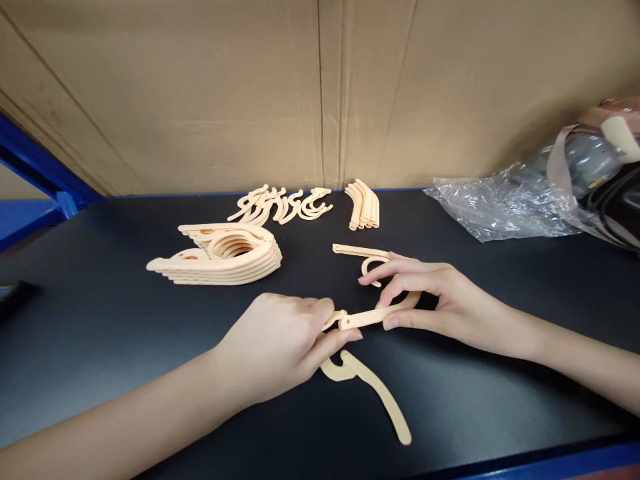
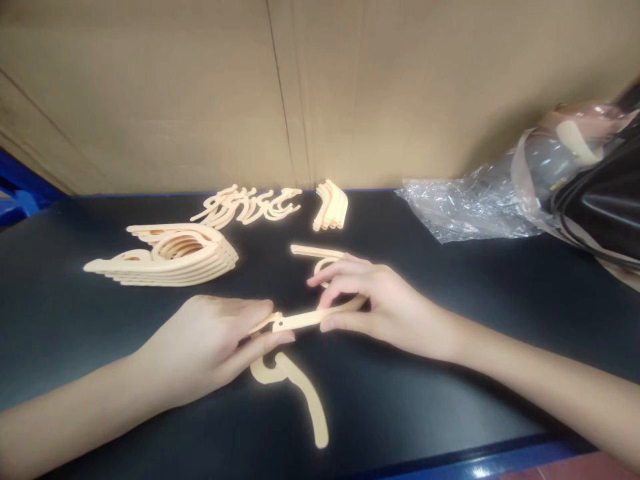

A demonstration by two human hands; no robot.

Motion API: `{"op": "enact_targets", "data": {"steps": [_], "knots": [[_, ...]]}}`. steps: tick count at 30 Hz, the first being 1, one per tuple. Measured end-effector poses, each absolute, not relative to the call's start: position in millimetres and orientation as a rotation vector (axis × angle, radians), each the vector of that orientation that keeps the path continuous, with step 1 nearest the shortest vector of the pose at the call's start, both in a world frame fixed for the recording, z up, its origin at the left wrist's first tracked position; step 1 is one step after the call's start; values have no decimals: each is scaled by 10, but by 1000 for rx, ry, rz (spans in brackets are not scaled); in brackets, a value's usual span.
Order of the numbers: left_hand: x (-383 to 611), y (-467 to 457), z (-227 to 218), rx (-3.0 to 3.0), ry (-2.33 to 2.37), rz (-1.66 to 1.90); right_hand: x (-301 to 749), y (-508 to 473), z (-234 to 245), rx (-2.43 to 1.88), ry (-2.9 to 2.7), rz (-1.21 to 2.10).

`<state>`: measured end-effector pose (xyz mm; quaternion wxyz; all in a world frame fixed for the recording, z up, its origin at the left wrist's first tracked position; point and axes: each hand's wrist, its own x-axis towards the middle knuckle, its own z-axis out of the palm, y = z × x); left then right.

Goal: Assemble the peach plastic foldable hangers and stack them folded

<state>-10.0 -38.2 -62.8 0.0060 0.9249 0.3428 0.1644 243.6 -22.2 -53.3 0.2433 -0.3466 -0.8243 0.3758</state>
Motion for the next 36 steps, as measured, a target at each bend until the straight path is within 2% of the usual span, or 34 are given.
{"op": "enact_targets", "data": {"steps": [10,14,24,36], "knots": [[-79,-403,-484,3448,1011,444,2428,-231,-499,-958,-2251,1058],[-90,-398,-492,3525,1020,525,2418,-250,-472,-961,-2252,1084],[-109,-377,-601,2970,1069,506,2420,-245,-492,-941,-2259,1092],[-85,-397,-551,2834,1035,503,2415,-264,-484,-918,-2264,1097]]}}
